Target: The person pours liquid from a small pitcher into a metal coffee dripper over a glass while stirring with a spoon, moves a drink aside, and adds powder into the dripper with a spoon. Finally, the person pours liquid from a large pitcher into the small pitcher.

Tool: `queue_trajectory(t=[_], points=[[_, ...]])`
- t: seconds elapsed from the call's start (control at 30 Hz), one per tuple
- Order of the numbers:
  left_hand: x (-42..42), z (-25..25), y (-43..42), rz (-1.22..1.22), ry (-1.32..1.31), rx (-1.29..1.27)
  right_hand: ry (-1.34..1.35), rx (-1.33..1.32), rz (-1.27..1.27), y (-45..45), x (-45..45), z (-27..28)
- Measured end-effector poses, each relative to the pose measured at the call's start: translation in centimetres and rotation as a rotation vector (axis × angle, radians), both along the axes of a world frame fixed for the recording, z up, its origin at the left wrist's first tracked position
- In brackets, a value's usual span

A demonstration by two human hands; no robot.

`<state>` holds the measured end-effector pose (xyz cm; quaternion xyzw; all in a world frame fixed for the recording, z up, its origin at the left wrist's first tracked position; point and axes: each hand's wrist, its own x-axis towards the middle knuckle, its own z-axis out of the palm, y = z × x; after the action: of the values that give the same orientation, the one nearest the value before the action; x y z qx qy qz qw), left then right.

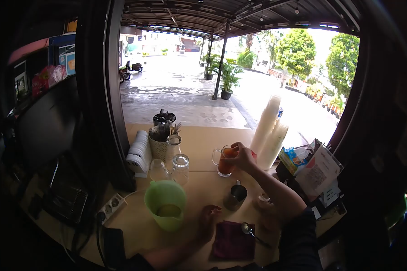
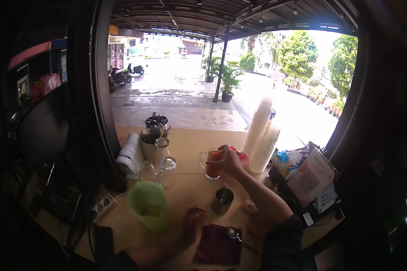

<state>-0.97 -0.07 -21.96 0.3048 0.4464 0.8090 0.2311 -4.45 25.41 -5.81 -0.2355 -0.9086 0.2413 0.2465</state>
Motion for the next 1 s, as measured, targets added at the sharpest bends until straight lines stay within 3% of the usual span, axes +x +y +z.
queue_trajectory(t=[0.27, 0.37, 0.83, 0.93, 1.0], points=[[0.5, 0.0, 0.0, 0.014, -0.055, 0.041, -0.012, -0.020, -0.006, 1.7, -2.6, -3.6], [0.3, 1.0, -0.4, -0.008, -0.018, -0.106, -0.010, -0.026, -0.020, 2.0, -3.0, -4.2], [0.7, 1.3, -0.4, -0.048, -0.132, -0.071, 0.064, -0.075, -0.207, 1.9, -5.8, -4.8], [0.6, 1.1, -0.6, -0.085, -0.181, -0.037, -0.052, -0.138, -0.256, 2.1, -6.4, -4.9], [0.9, 1.0, -0.5, -0.107, -0.246, -0.016, -0.070, 0.017, -0.227, 3.0, -6.4, -4.6]])
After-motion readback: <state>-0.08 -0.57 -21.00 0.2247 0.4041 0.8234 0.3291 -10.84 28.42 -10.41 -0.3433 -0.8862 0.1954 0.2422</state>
